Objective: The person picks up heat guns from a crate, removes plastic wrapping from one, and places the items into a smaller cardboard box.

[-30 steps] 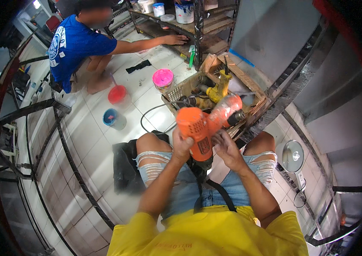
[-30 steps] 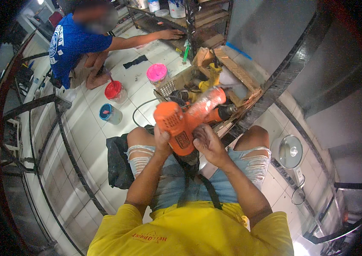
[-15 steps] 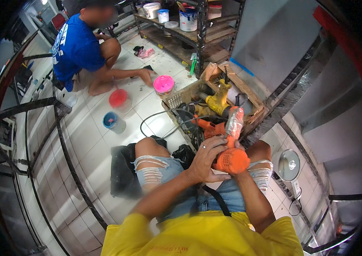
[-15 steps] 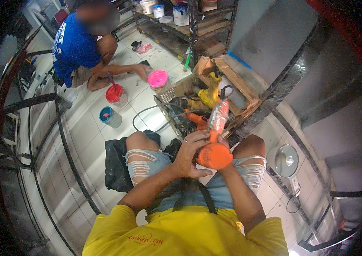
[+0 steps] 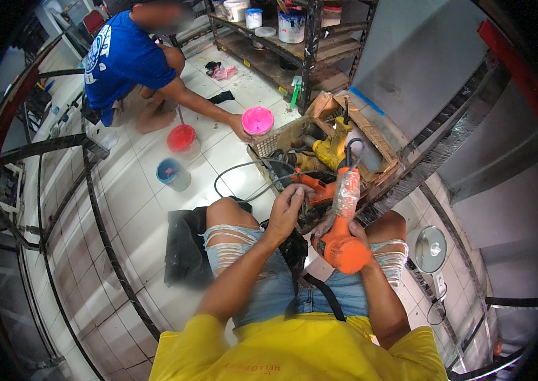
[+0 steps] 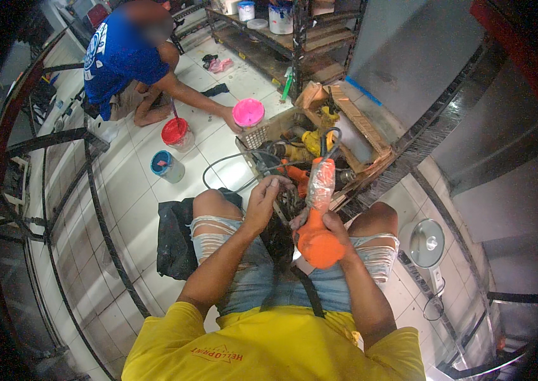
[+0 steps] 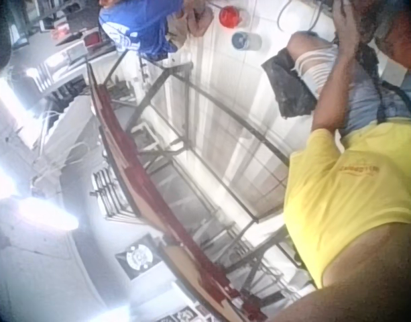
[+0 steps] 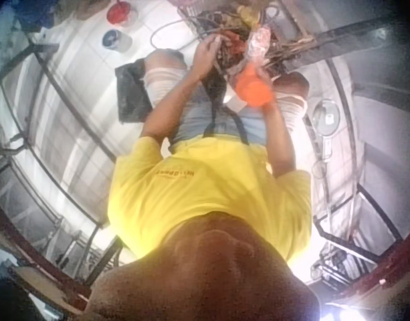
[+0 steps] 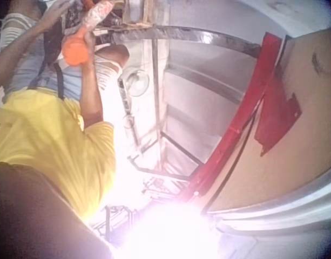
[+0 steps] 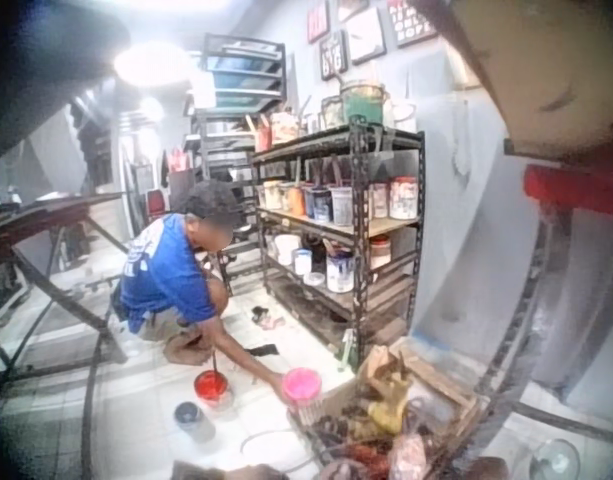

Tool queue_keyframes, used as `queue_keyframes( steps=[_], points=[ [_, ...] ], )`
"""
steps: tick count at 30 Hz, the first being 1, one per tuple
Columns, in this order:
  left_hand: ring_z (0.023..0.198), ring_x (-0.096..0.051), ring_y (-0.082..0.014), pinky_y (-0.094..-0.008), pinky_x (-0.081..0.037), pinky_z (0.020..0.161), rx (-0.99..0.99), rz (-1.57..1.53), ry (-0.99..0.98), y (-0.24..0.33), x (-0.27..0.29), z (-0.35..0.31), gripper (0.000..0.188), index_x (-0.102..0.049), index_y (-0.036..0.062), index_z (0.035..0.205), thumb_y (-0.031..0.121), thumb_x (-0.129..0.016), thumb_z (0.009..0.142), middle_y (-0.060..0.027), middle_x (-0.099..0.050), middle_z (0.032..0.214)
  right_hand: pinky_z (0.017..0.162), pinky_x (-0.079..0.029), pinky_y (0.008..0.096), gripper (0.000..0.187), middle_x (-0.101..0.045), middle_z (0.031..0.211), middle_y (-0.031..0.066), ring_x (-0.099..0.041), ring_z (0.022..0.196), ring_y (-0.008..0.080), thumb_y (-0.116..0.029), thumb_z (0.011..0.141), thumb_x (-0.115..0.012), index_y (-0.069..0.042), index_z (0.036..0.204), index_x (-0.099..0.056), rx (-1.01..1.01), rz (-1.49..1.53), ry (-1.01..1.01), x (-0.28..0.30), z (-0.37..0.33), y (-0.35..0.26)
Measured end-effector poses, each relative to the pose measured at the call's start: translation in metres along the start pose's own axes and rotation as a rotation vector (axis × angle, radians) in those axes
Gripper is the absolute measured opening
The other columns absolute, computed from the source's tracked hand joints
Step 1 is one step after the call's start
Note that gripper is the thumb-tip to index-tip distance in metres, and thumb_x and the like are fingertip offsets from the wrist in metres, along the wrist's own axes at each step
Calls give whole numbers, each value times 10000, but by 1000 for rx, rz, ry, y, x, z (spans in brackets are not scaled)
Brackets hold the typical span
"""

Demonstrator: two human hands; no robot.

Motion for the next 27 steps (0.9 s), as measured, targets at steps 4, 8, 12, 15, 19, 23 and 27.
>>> queue_keyframes(
  steps=[4, 8, 12, 15, 19, 23, 27],
  points=[
    [875, -558, -130, -259, -432, 808, 23, -54, 25, 0, 2, -1, 319, -581, -22, 1036, 270, -456, 1004, -55, -608, 927, 894, -445, 326, 486, -622, 1009, 143, -596, 948, 205, -399, 890, -551, 42, 1095, -567, -31, -510, 323, -2, -7, -7],
    [777, -498, -87, -237, -417, 708, 33, -6, 110, 5, 12, 1, 274, -578, -16, 1024, 249, -528, 976, -15, -557, 849, 754, -460, 368, 392, -641, 899, 130, -615, 831, 221, -338, 901, -561, 14, 1071, -592, -22, -986, 215, -16, -2, -1],
    [689, -458, -60, -229, -393, 608, -13, 333, 110, 24, 17, 2, 230, -581, -8, 995, 213, -603, 933, 14, -535, 771, 710, -470, 392, 404, -645, 848, 190, -637, 783, 311, -364, 890, -574, 10, 1044, -595, -74, -1104, 204, -18, 0, 13],
    [631, -443, -63, -243, -382, 567, 32, 226, 166, 13, 24, 4, 224, -599, -21, 929, 204, -604, 924, 9, -518, 688, 677, -468, 413, 406, -643, 814, 205, -637, 757, 351, -387, 881, -583, 4, 988, -602, 3, -1129, 232, -17, 2, 18],
    [753, -496, -79, -248, -422, 668, 77, 167, 146, 8, 26, 3, 298, -612, -35, 968, 255, -547, 955, -3, -581, 805, 634, -461, 441, 413, -629, 745, 208, -626, 699, 385, -416, 854, -610, -6, 904, -599, 23, -1225, 256, -21, 0, 12],
    [753, -485, -79, -255, -412, 677, 48, 167, 112, 2, 29, 4, 333, -609, -38, 955, 268, -481, 980, 0, -580, 799, 604, -458, 457, 408, -622, 701, 203, -623, 655, 387, -416, 829, -634, -12, 871, -598, 53, -1291, 269, -23, -1, 10],
    [748, -529, -102, -257, -432, 698, 102, 77, 107, 9, 27, 3, 361, -639, -43, 961, 261, -445, 985, -33, -621, 816, 590, -457, 465, 395, -624, 688, 198, -623, 633, 382, -406, 820, -646, -16, 857, -600, 49, -1397, 273, -31, 0, 5]
  ],
)
Point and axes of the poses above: each hand's wrist, its own z-axis towards the middle knuckle, its own x-axis out of the back of the hand, y = z × x, the point moved 8 cm from there along z, towards the middle knuckle
